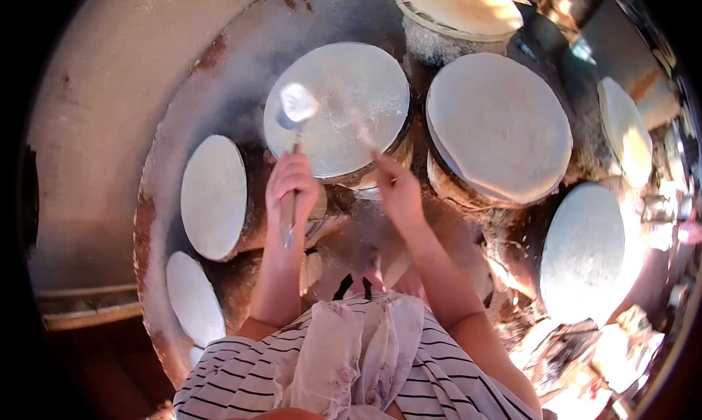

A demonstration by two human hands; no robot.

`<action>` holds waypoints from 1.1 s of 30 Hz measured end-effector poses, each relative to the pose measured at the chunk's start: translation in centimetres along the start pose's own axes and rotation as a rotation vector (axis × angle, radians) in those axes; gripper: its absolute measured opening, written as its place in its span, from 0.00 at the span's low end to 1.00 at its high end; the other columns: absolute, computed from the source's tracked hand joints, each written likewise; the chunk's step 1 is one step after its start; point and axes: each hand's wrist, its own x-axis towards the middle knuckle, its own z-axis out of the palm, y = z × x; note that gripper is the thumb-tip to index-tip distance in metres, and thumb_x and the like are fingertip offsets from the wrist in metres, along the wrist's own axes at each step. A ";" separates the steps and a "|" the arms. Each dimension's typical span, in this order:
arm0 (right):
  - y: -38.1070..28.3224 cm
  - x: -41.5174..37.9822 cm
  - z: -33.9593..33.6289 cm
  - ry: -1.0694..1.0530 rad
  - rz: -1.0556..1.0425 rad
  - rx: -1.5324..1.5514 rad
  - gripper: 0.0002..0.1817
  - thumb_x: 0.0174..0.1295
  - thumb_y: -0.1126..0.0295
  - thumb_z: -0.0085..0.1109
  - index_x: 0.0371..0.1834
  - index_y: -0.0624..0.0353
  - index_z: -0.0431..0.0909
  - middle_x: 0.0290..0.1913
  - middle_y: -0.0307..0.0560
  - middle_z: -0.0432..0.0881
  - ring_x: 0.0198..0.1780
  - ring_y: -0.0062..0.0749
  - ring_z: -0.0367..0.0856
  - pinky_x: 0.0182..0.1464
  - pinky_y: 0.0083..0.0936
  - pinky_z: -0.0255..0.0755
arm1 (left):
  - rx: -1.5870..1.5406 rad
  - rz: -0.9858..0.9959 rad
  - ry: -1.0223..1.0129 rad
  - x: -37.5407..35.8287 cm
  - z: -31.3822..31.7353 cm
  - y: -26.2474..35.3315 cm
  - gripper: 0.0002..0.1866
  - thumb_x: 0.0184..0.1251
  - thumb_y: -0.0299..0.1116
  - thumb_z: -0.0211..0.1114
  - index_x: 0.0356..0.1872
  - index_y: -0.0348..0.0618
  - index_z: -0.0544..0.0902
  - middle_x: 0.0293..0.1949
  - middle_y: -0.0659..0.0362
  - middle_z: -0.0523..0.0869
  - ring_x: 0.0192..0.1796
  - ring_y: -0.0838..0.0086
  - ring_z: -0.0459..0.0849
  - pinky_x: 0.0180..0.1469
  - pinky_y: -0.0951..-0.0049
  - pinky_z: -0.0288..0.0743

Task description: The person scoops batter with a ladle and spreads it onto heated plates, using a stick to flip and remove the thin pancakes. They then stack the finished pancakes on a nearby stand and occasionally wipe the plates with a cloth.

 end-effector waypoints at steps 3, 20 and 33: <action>2.3 1.2 -3.5 -0.232 0.124 -0.108 0.22 0.56 0.74 0.58 0.56 0.48 0.79 0.32 0.55 0.81 0.33 0.42 0.81 0.37 0.29 0.73 | 0.012 0.119 -0.129 -1.1 1.2 -4.0 0.18 0.74 0.35 0.48 0.20 0.46 0.63 0.13 0.67 0.62 0.10 0.83 0.63 0.12 0.83 0.64; 0.6 -16.5 3.1 -0.826 -0.303 0.183 0.20 0.54 0.77 0.62 0.53 0.57 0.78 0.44 0.51 0.82 0.43 0.40 0.82 0.46 0.26 0.74 | 0.512 1.538 -0.727 -45.2 -4.5 -16.4 0.20 0.76 0.36 0.48 0.18 0.47 0.63 0.10 0.67 0.61 0.09 0.82 0.60 0.11 0.81 0.58; -4.7 -27.8 9.8 -1.034 -0.203 0.264 0.21 0.59 0.80 0.58 0.58 0.61 0.74 0.45 0.41 0.82 0.41 0.16 0.79 0.44 0.16 0.72 | -0.329 1.724 0.562 -67.9 -28.4 -2.2 0.26 0.66 0.46 0.60 0.52 0.32 0.71 0.50 0.46 0.77 0.47 0.58 0.81 0.47 0.63 0.83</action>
